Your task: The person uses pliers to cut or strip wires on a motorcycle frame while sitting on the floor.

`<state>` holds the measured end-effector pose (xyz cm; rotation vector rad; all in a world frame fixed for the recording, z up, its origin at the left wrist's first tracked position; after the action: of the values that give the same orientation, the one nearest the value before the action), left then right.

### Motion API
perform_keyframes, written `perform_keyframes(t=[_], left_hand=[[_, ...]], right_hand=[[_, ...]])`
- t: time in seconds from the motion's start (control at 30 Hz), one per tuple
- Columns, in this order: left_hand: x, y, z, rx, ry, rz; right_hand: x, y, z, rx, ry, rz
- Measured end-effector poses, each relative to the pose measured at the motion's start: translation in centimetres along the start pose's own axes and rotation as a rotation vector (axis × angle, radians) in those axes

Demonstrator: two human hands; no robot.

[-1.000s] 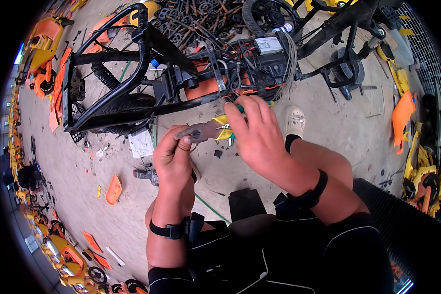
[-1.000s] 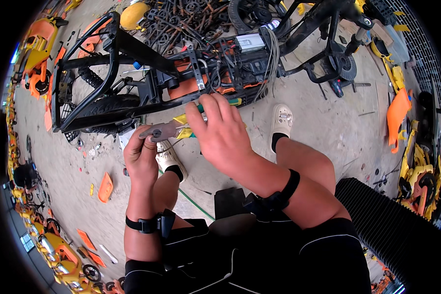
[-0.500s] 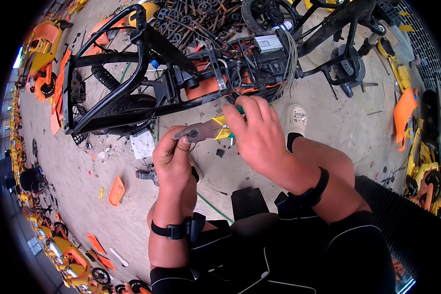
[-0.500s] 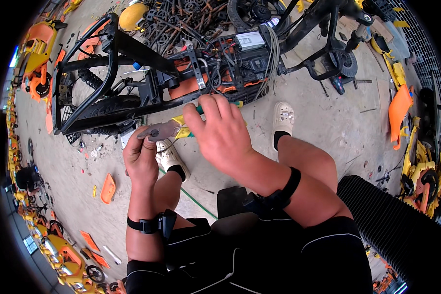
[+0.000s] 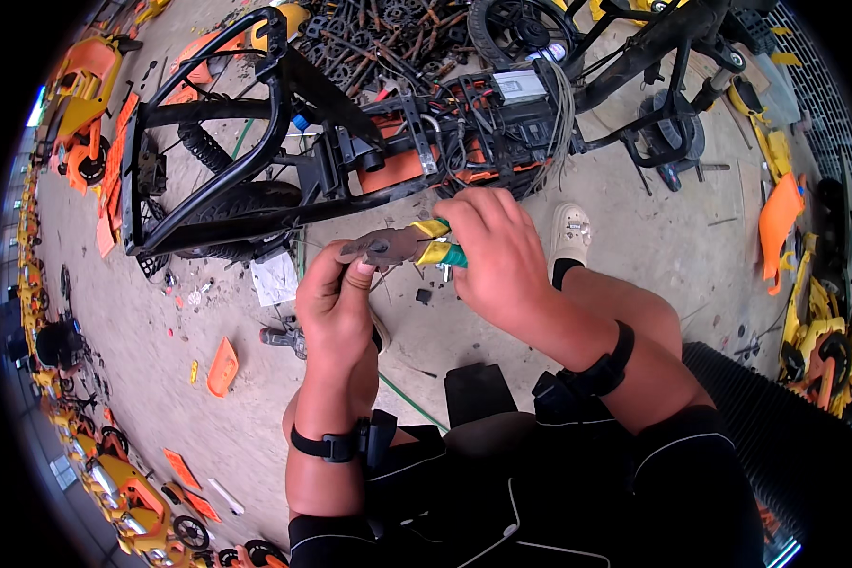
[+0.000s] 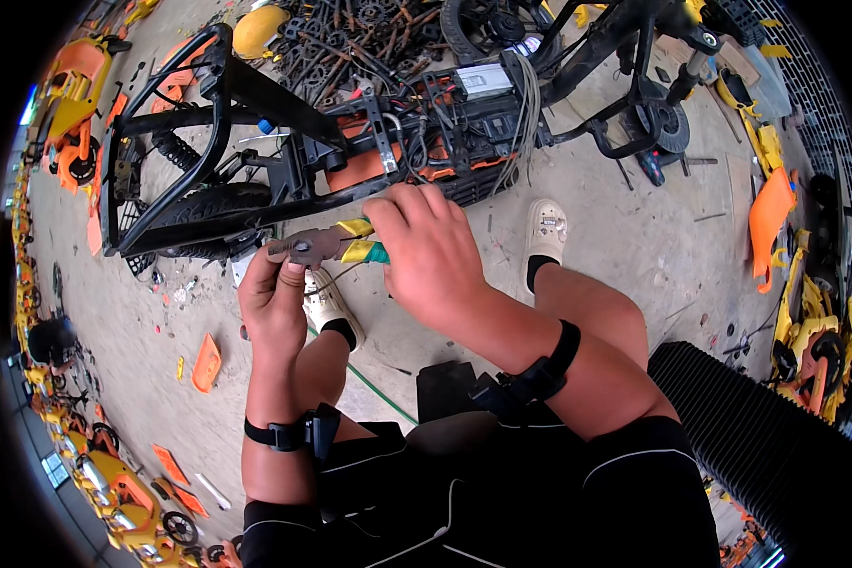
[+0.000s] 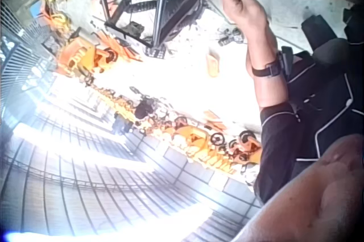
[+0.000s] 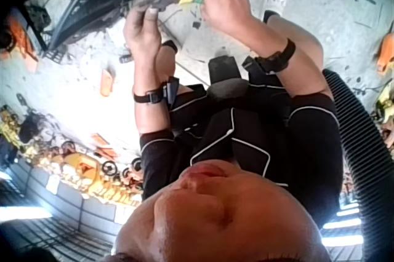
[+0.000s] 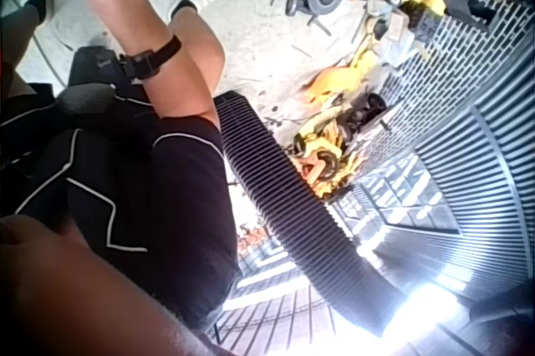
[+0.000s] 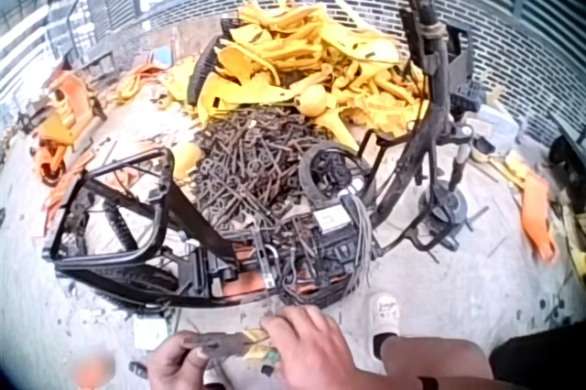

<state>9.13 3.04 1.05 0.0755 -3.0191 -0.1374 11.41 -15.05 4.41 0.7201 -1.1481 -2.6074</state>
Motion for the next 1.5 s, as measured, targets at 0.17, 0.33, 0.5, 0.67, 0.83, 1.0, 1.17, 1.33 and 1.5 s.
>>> perform_keyframes(t=[0.17, 0.33, 0.5, 0.67, 0.83, 1.0, 1.17, 1.33, 1.5], left_hand=[[-0.2, -0.2, -0.6, -0.024, 0.003, -0.003], [-0.4, 0.0, 0.0, 0.030, 0.027, 0.002], [-0.5, -0.4, 0.6, -0.151, 0.025, 0.039], [-0.6, 0.5, 1.6, -0.041, 0.055, 0.000], [-1.4, 1.0, 1.2, 0.069, 0.046, 0.008], [-2.2, 1.4, 1.9, 0.150, 0.117, 0.009], [-2.7, 1.3, 1.7, 0.165, 0.156, 0.041], [-3.4, 0.1, 1.9, 0.131, 0.207, 0.130], [-4.4, -0.1, 1.9, 0.120, 0.201, 0.140]], right_hand=[[0.1, -0.7, -0.7, -0.068, -0.066, 0.026], [0.5, -2.5, -1.5, -0.164, -0.174, 0.132], [0.8, -2.2, -3.7, -0.423, -0.469, 0.060], [-0.2, -1.5, -6.8, -0.567, -0.563, 0.052], [0.0, -2.3, -6.4, -0.590, -0.561, 0.169], [0.3, -4.2, -4.8, -0.538, -0.427, 0.424], [0.5, -5.3, -4.8, -0.614, -0.540, 0.576], [0.9, -7.0, -6.2, -0.595, -0.539, 0.643], [0.1, -7.3, -7.1, -0.542, -0.502, 0.629]])
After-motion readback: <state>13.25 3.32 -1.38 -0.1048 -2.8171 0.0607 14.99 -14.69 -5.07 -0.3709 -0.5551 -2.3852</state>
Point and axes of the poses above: each hand's wrist, its own x-axis away from the middle knuckle, its own y-axis out of the back of the hand, z = x × y, the point moved 10 cm from there along -x, towards the middle knuckle, and after that the axes turned 7 degrees about y, right-handed, at the moved point
